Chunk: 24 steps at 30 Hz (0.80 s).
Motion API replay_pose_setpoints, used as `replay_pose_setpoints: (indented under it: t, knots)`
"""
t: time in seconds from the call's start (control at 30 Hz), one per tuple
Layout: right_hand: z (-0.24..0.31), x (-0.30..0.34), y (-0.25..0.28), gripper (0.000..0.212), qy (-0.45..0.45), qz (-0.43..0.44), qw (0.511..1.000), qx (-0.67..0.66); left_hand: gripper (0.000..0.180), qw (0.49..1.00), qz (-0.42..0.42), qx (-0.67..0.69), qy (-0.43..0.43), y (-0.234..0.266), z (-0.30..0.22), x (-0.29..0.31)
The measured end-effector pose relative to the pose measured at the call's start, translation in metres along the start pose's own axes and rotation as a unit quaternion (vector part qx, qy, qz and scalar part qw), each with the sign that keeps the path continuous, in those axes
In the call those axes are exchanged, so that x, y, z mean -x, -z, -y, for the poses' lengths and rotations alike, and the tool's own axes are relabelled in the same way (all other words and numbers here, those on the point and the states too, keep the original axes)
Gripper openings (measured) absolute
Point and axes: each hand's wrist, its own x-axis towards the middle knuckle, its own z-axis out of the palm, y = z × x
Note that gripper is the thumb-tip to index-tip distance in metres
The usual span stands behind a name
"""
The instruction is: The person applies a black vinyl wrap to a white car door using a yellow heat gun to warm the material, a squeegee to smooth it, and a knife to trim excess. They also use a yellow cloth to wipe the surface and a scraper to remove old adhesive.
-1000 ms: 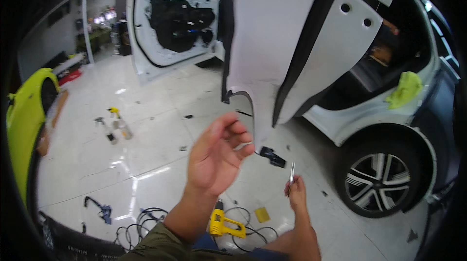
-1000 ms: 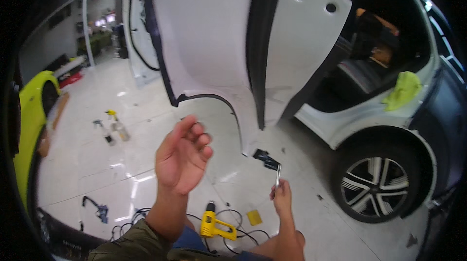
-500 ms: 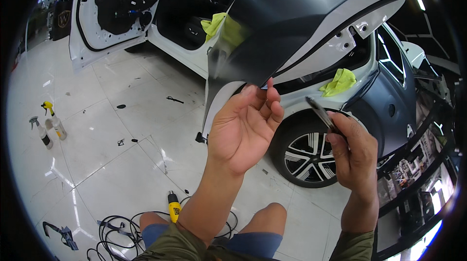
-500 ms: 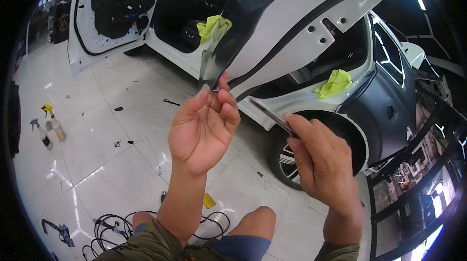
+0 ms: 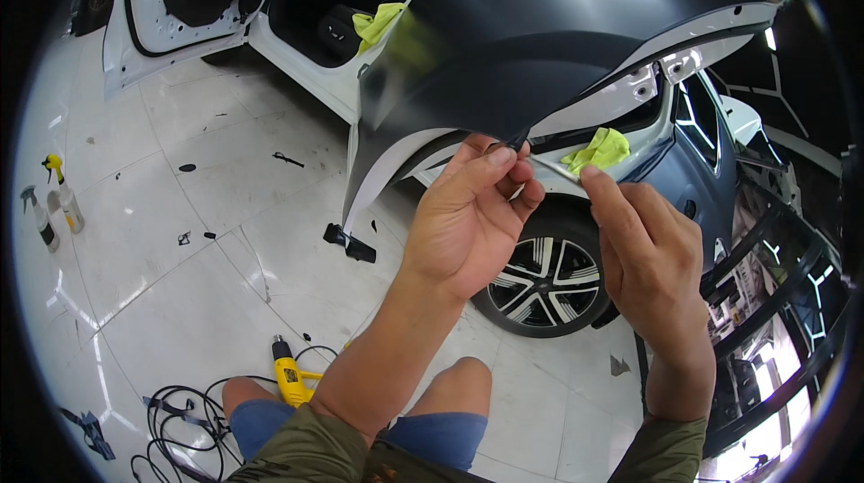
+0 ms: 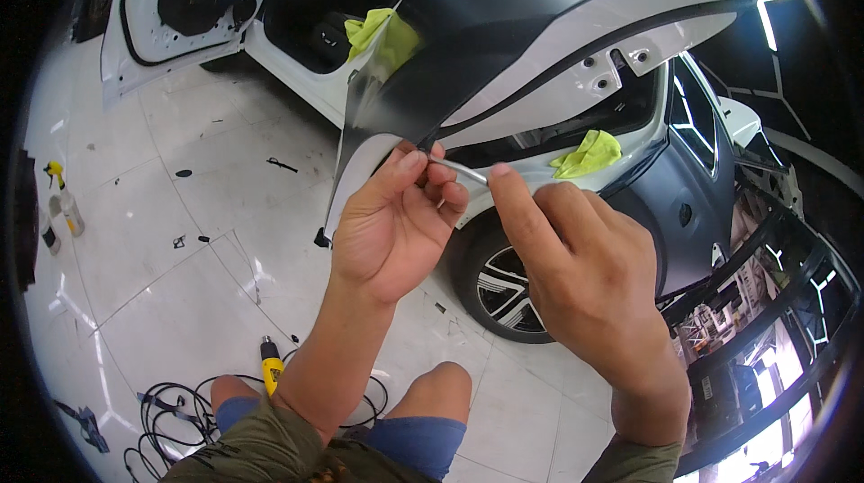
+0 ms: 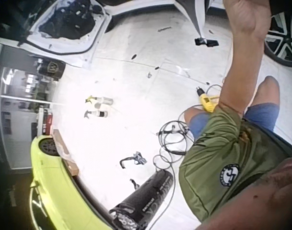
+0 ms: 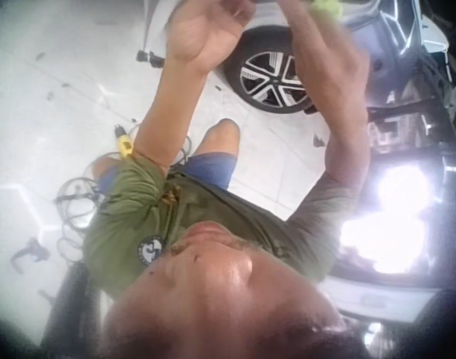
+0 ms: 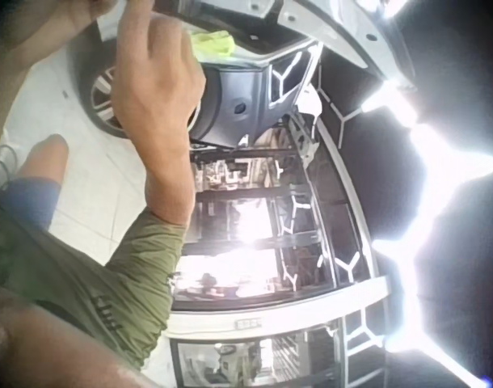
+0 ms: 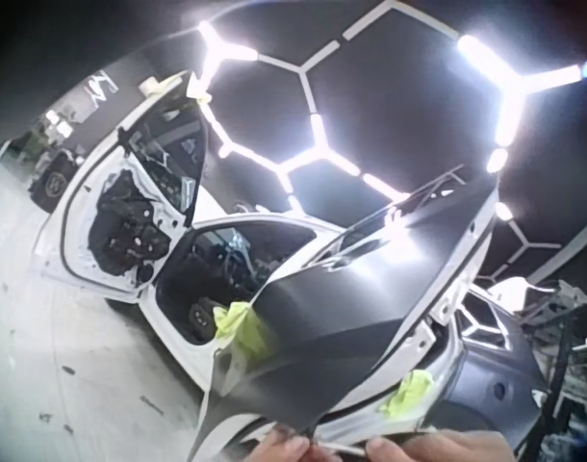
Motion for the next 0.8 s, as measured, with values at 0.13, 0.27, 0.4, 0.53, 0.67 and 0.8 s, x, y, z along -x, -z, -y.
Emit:
replay_pose_setpoints:
  t: [0.13,0.27,0.4,0.53,0.67,0.8]
  knots:
    - [0.001,0.000,-0.003,0.040,0.003,-0.005,1.000,0.027,0.004,1.000,-0.021,0.011,0.007,0.000,0.002,0.000]
    - [0.002,-0.002,-0.009,0.034,0.009,-0.041,0.998,0.038,0.005,1.000,-0.015,0.012,0.003,0.002,0.002,0.000]
    - [0.005,-0.005,-0.011,0.028,0.000,-0.051,0.998,0.034,0.006,1.000,-0.012,0.016,-0.001,0.004,0.002,0.000]
    - [0.007,-0.004,-0.010,0.024,-0.014,-0.038,0.999,0.030,0.007,1.000,-0.025,0.011,-0.007,0.004,0.003,-0.001]
    - [0.009,-0.005,-0.014,0.024,-0.023,-0.050,0.998,0.019,0.008,1.000,-0.006,0.021,-0.004,0.007,-0.002,-0.001]
    - [0.011,-0.003,-0.012,0.031,-0.035,-0.039,0.999,0.005,0.007,1.000,-0.011,0.023,0.009,0.003,0.000,-0.001]
